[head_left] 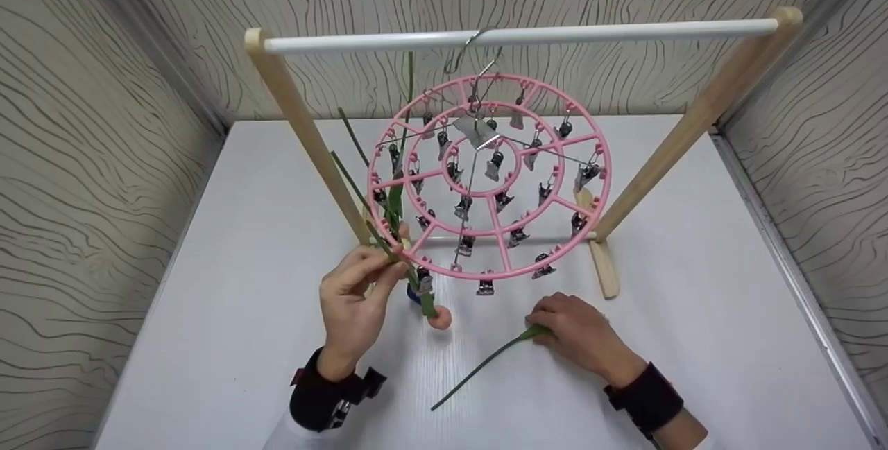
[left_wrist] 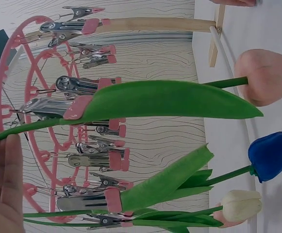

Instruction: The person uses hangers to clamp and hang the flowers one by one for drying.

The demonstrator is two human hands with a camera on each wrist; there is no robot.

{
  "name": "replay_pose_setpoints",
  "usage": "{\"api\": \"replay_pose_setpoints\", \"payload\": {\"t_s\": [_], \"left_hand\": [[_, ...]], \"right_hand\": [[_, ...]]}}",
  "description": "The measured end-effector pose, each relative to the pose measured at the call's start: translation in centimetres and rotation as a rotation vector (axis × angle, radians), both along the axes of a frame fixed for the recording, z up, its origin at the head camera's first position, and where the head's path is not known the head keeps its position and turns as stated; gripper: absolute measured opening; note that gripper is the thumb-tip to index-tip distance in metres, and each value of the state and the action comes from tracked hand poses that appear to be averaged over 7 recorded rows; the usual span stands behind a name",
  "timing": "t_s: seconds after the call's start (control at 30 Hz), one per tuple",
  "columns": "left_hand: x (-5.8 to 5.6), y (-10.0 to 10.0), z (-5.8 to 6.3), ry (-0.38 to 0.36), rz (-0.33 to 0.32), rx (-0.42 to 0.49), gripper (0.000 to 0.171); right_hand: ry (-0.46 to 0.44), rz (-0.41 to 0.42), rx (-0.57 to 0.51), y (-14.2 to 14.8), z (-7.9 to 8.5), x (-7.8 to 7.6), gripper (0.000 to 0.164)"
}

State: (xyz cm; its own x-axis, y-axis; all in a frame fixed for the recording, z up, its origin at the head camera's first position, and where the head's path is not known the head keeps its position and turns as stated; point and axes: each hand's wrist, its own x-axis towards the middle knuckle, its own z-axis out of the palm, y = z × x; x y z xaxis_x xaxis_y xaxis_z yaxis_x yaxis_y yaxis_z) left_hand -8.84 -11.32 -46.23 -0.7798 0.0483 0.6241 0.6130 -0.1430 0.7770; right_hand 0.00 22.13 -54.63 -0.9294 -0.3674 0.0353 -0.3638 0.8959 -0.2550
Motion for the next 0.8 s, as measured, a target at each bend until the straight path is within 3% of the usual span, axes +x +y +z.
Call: {"api": "replay_pose_setpoints", "payload": {"t_s": [0.27, 0.53, 0.8], "left_hand": [[0.2, 0.3, -0.2, 0.003, 0.012, 0.017, 0.021], [0.1, 0.3, -0.3, -0.002, 0.017, 0.025, 0.019], [-0.1, 0.3, -0.2, -0.004, 0.000, 0.026, 0.020]], "right_hand": [[-0.018, 0.013, 0.004, 0.6, 0.0, -0.4, 0.013], [0.074, 0.014, 0.032, 0.7, -0.1, 0.1, 0.013], [0.097, -0.041, 0.041, 1.2, 0.3, 0.7, 0.013]]}}
